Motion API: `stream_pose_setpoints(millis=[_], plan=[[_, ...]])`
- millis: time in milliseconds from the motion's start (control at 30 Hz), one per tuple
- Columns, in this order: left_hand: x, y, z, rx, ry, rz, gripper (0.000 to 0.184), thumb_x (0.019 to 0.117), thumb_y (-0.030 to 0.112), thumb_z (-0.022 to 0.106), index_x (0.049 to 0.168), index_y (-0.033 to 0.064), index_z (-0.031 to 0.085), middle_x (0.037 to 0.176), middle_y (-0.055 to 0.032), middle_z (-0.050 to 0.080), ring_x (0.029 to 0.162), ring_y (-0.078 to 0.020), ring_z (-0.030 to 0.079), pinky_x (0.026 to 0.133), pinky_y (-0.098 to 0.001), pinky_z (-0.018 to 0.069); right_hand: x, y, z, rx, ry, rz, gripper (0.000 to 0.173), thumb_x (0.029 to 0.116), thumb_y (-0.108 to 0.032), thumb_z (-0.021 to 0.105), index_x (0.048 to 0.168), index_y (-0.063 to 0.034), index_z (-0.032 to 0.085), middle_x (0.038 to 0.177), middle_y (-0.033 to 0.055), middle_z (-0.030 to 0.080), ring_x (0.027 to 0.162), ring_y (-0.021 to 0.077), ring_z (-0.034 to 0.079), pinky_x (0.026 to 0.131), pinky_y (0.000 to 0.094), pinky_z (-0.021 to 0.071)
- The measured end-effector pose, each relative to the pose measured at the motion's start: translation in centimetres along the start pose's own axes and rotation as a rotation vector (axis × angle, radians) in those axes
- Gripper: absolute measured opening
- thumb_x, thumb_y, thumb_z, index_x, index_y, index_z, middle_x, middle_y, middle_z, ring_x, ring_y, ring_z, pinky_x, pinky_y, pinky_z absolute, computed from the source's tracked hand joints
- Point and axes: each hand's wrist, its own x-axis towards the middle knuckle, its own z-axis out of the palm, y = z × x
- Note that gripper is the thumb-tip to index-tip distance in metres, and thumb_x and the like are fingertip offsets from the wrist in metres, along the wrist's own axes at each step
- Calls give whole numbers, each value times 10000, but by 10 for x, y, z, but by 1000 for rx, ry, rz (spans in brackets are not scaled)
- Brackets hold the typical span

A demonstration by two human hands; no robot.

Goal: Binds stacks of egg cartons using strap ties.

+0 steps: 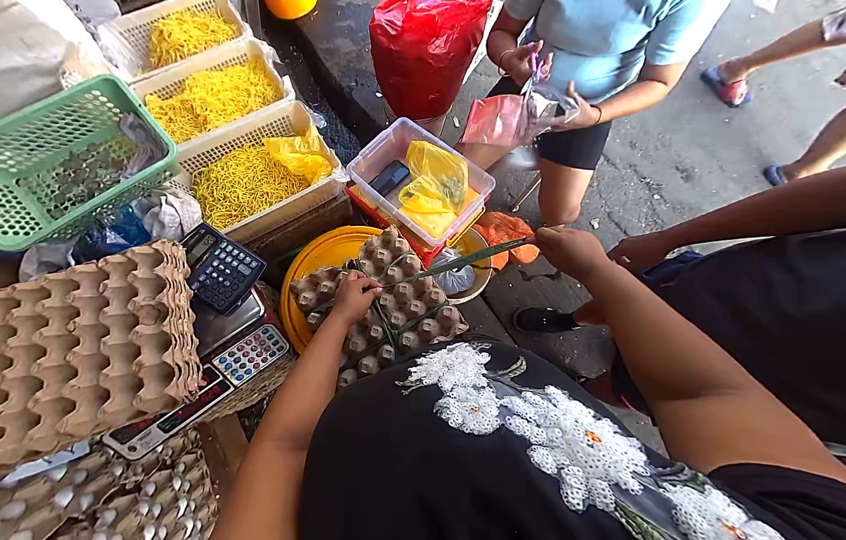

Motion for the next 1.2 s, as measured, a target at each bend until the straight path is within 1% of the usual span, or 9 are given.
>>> stream_pose_setpoints(millis=[100, 233, 433, 633, 767, 833, 933, 1067, 1200], plan=[[0, -1, 1, -14, -1, -15, 223, 1004, 249, 649, 1118, 104, 773, 1341, -185, 589, 1272, -303, 542, 1117, -447, 406, -3, -1, 2, 4, -4, 10, 270, 1076, -204, 537, 1024, 15, 687, 993, 256, 708, 976, 482, 695, 789, 688, 521], [-1, 0, 1, -43, 3, -38, 198, 1001, 232, 665, 1096, 99, 776, 1327, -178, 591, 1264, -300, 542, 1109, -449, 414, -8, -3, 5, 15, -15, 22, 287, 1079, -199, 534, 984, 35, 669, 958, 263, 700, 945, 496, 693, 760, 693, 516], [3, -5, 3, -95, 7, -24, 188, 991, 215, 679, 1078, 78, 775, 1320, -184, 592, 1244, -308, 555, 1091, -473, 432, -12, -1, 9, 20, -43, 53, 316, 1091, -234, 510, 1016, 31, 666, 974, 269, 702, 971, 501, 689, 782, 696, 515], [3, -5, 3, -104, 18, -15, 171, 982, 198, 690, 1064, 74, 775, 1309, -184, 590, 1230, -300, 560, 1079, -459, 441, -15, 2, 16, 30, -38, 51, 297, 1083, -220, 528, 984, 21, 670, 949, 261, 704, 940, 491, 696, 757, 690, 516], [3, -6, 3, -94, 21, -18, 165, 984, 192, 687, 1063, 80, 777, 1308, -186, 590, 1229, -303, 559, 1080, -467, 439, -14, 4, 17, 28, -52, 76, 288, 1083, -207, 526, 982, 24, 664, 963, 249, 702, 965, 475, 695, 788, 675, 522], [3, -6, 3, -88, 17, -18, 168, 985, 197, 685, 1065, 82, 777, 1308, -183, 592, 1230, -303, 558, 1081, -468, 437, -15, 8, 16, 37, -36, 110, 319, 1089, -241, 518, 1000, 28, 665, 981, 255, 699, 976, 476, 693, 799, 681, 524], [3, -5, 3, -87, 15, -13, 170, 987, 200, 685, 1062, 79, 777, 1298, -186, 593, 1225, -301, 559, 1077, -464, 438, -19, 10, 11, 37, -46, 166, 377, 1089, -285, 518, 949, 39, 651, 949, 270, 693, 956, 492, 689, 775, 684, 516], [2, -5, 4, -88, 24, -13, 156, 979, 190, 693, 1048, 81, 781, 1292, -181, 597, 1220, -297, 561, 1075, -463, 438, -21, 1, 8, 11, -30, 207, 422, 1093, -321, 500, 926, 42, 637, 922, 273, 689, 937, 492, 694, 752, 674, 520], [2, -4, 3, -84, 27, -16, 156, 982, 193, 691, 1049, 85, 781, 1292, -180, 598, 1226, -300, 557, 1078, -464, 434, -20, 0, 10, -4, -55, 216, 416, 1099, -324, 483, 958, 37, 637, 934, 274, 692, 960, 491, 693, 765, 676, 518]])
